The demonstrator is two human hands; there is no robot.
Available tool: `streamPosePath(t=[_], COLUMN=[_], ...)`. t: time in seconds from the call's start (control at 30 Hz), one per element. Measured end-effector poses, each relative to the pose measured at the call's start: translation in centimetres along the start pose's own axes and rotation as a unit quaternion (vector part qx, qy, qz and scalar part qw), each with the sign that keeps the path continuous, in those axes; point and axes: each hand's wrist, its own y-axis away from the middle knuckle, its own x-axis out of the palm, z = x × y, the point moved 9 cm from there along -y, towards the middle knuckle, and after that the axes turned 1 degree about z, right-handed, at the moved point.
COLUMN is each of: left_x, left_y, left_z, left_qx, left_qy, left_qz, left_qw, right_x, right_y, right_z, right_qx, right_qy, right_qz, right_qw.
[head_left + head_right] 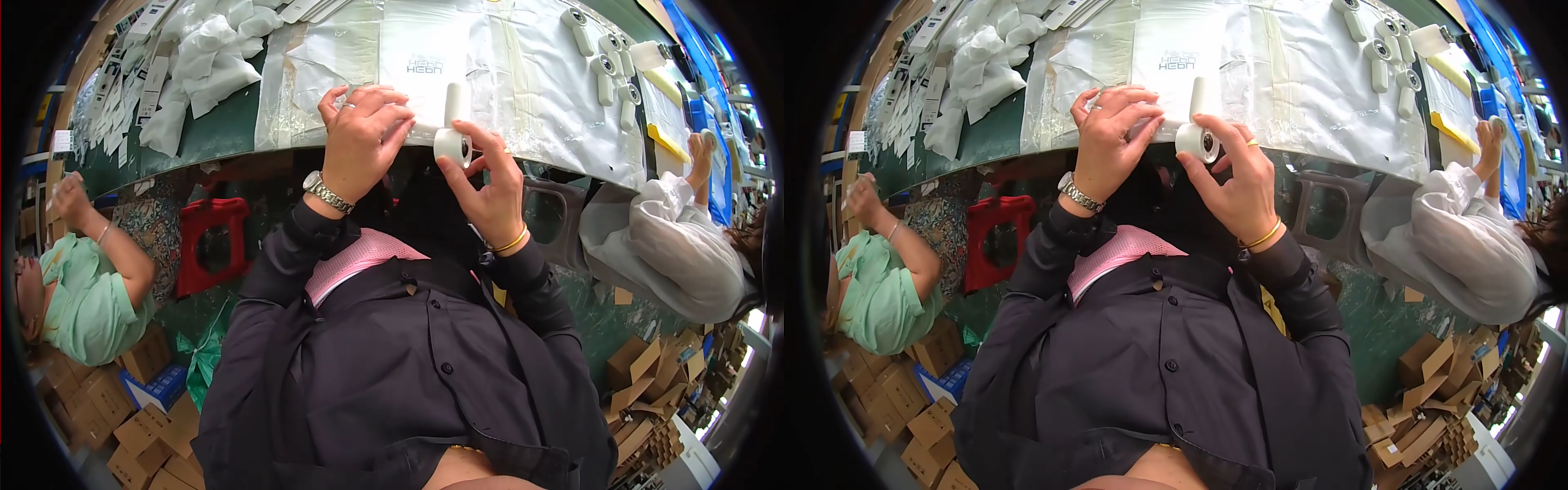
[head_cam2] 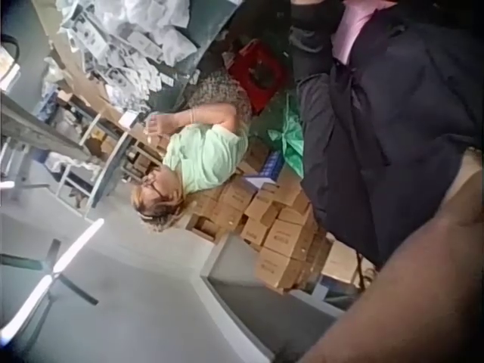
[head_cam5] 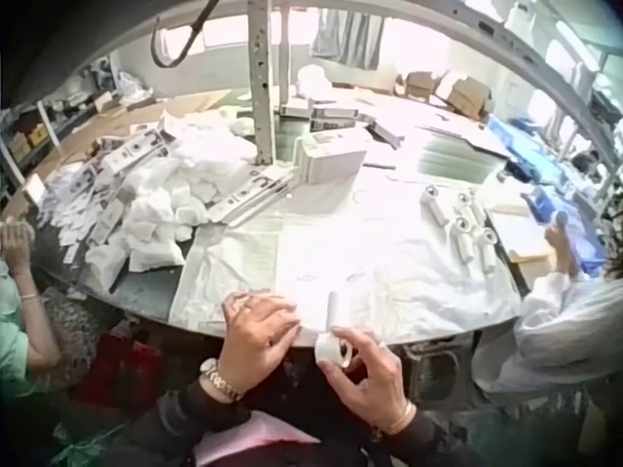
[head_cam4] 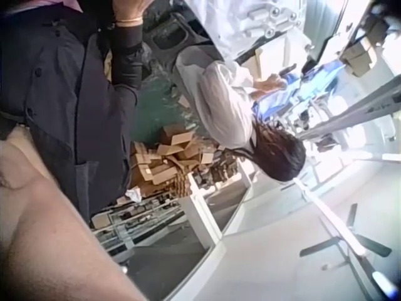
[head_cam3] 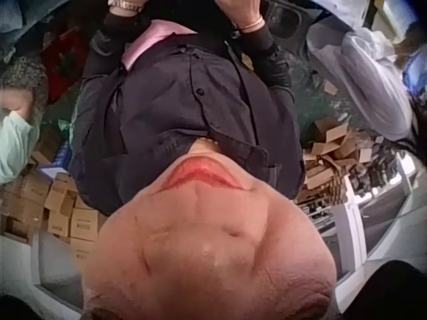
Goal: The person picks up a white plastic component and a plastic bag, inserts the component into the bag, and seals it by hand. They then set the bagged component aside and repeat the process with another component and bag.
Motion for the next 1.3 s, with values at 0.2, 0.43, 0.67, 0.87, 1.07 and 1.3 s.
streamPosePath(t=[0.2,0.43,0.67,0.87,1.07,1.3], left_x=[0.2,0.1,0.2,0.3,-0.2,-1.0], left_y=[-0.1,-0.1,0.0,0.2,0.1,-0.2], left_z=[0.5,0.7,1.1,0.9,0.5,-0.4], left_qx=[-0.029,-0.046,-0.057,-0.054,-0.043,-0.018], left_qy=[0.003,0.027,0.036,0.04,0.06,0.059], left_qz=[-0.019,-0.01,-0.014,-0.013,-0.03,-0.026], left_qw=[0.999,0.999,0.998,0.998,0.997,0.998], right_x=[0.4,0.6,0.3,0.7,1.5,1.4], right_y=[0.4,0.9,1.0,1.2,1.2,0.6], right_z=[0.8,1.1,1.9,3.5,4.3,3.7], right_qx=[-0.077,-0.104,-0.121,-0.122,-0.104,-0.068], right_qy=[0.028,0.042,0.034,0.025,0.067,0.1], right_qz=[0.025,0.083,0.11,0.17,0.213,0.181], right_qw=[0.996,0.99,0.986,0.978,0.969,0.976])
